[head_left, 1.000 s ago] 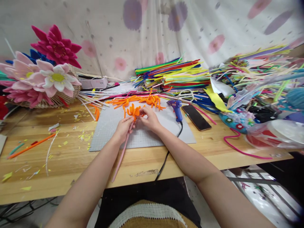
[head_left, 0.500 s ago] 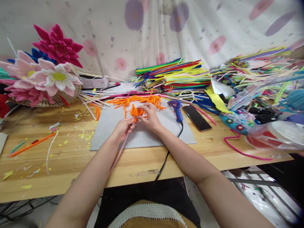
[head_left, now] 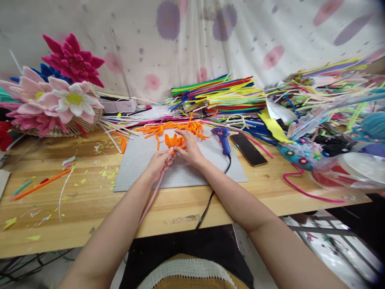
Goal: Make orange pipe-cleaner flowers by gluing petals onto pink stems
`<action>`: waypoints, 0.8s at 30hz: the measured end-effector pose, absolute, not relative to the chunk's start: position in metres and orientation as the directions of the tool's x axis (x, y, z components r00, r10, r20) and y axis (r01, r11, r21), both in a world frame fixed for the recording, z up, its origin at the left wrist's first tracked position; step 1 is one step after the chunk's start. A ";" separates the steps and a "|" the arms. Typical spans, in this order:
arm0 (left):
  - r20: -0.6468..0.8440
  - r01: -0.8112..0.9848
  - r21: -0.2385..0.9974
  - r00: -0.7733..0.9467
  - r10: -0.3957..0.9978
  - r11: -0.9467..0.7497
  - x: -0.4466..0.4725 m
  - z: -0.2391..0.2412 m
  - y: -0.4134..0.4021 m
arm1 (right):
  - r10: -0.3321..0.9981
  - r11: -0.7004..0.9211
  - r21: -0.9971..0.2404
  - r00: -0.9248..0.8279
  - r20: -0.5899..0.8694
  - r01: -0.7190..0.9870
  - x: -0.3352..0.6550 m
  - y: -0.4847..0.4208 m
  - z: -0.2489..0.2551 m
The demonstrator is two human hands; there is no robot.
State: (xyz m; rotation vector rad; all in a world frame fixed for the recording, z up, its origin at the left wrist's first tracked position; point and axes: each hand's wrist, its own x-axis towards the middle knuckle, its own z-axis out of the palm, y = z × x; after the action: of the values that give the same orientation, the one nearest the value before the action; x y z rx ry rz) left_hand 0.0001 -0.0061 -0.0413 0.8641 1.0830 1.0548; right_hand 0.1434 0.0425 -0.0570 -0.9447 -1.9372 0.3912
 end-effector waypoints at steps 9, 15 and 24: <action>-0.234 -0.199 0.953 0.000 0.972 0.229 -0.002 -0.044 -0.002 | 0.829 0.559 -0.799 -0.150 0.538 0.223 0.142 0.042 -0.058; -0.189 -0.140 0.974 -0.079 0.979 0.177 -0.001 -0.045 -0.002 | 0.834 0.545 -0.799 -0.071 0.547 0.253 0.141 0.041 -0.059; -0.025 0.214 0.976 -0.098 0.995 0.046 -0.005 -0.061 0.004 | 0.823 0.567 -0.778 -0.152 0.547 0.270 0.140 0.034 -0.054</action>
State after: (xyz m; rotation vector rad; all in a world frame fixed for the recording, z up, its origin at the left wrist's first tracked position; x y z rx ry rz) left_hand -0.0048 0.0036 -0.0609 1.2947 1.4576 1.1414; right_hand 0.1399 0.0345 -0.0539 -0.9176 -1.7019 0.6288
